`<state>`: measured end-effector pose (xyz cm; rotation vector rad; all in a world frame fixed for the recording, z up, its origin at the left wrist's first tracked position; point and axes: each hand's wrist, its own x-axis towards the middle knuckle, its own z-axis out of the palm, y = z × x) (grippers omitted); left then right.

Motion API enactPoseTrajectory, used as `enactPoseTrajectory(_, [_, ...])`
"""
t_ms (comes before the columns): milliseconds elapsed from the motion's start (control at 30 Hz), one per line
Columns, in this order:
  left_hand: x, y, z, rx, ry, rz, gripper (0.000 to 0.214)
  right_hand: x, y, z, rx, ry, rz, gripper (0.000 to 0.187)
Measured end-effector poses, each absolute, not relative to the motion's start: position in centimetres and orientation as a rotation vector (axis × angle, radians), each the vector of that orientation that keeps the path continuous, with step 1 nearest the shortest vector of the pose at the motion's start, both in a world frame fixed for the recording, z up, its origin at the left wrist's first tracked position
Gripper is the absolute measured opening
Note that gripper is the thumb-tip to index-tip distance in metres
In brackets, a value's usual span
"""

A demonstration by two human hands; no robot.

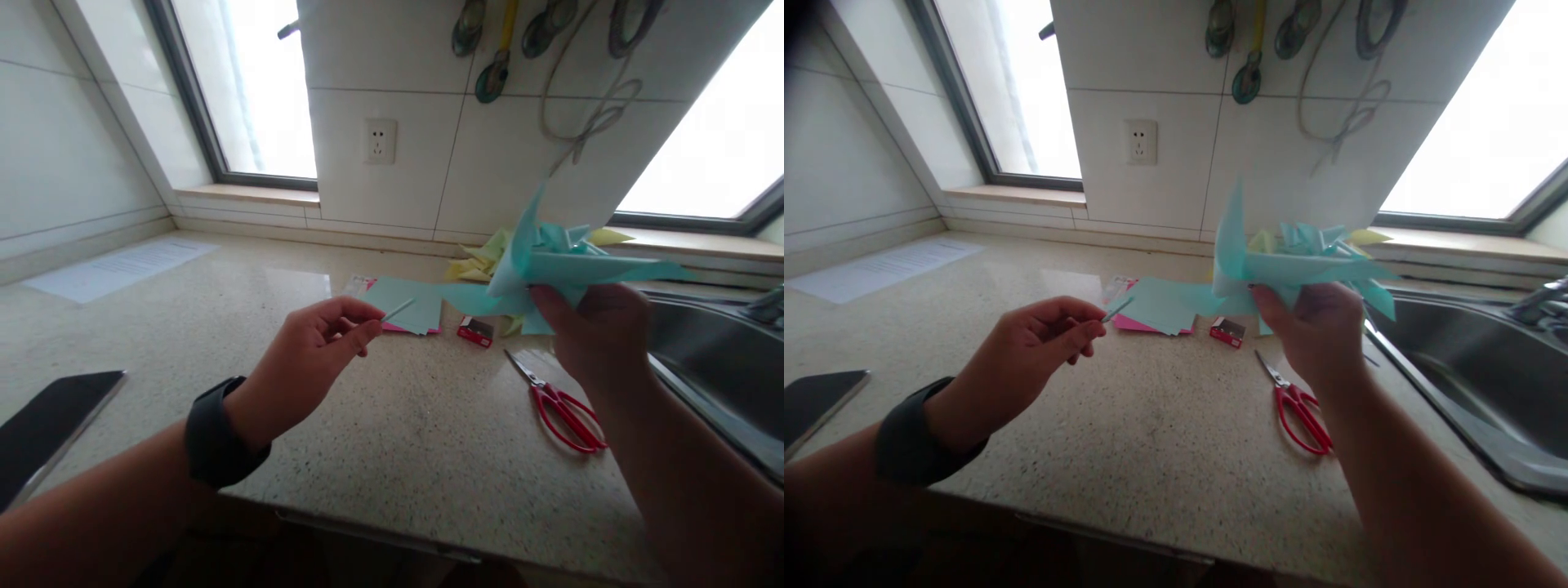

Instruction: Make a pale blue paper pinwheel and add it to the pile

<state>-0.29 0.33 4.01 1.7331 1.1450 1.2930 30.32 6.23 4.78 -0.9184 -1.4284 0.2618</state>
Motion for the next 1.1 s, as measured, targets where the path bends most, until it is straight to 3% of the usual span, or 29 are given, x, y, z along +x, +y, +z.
enactPoseTrajectory(100, [-0.7, 0.7, 4.8, 1.830, 1.190, 1.318, 0.014, 30.3, 5.1, 5.3, -0.653, -1.962, -0.349, 0.017])
enactPoseTrajectory(167, [-0.8, 0.7, 5.1, 1.910, 1.199, 1.311, 0.014, 29.6, 4.1, 5.3, -0.456, -2.117, -0.440, 0.019])
enactPoseTrajectory(467, [-0.7, 0.5, 5.2, 2.198, 1.074, 1.127, 0.016, 25.8, 0.4, 4.6, -0.244, -2.392, -0.309, 0.025])
enactPoseTrajectory(833, [-0.5, -1.4, 5.3, 2.464, 0.893, 1.019, 0.021, 26.1, -0.9, 3.5, -0.498, -2.200, -0.430, 0.008])
enactPoseTrajectory(967, [-0.6, -2.0, 5.5, 2.545, 0.875, 1.008, 0.023, 25.5, -1.0, 3.6, -0.488, -2.056, -0.238, 0.019])
enactPoseTrajectory(1100, [-0.6, -2.6, 5.9, 2.558, 0.861, 0.958, 0.032, 25.3, -1.3, 4.6, -0.529, -2.136, -0.168, 0.017])
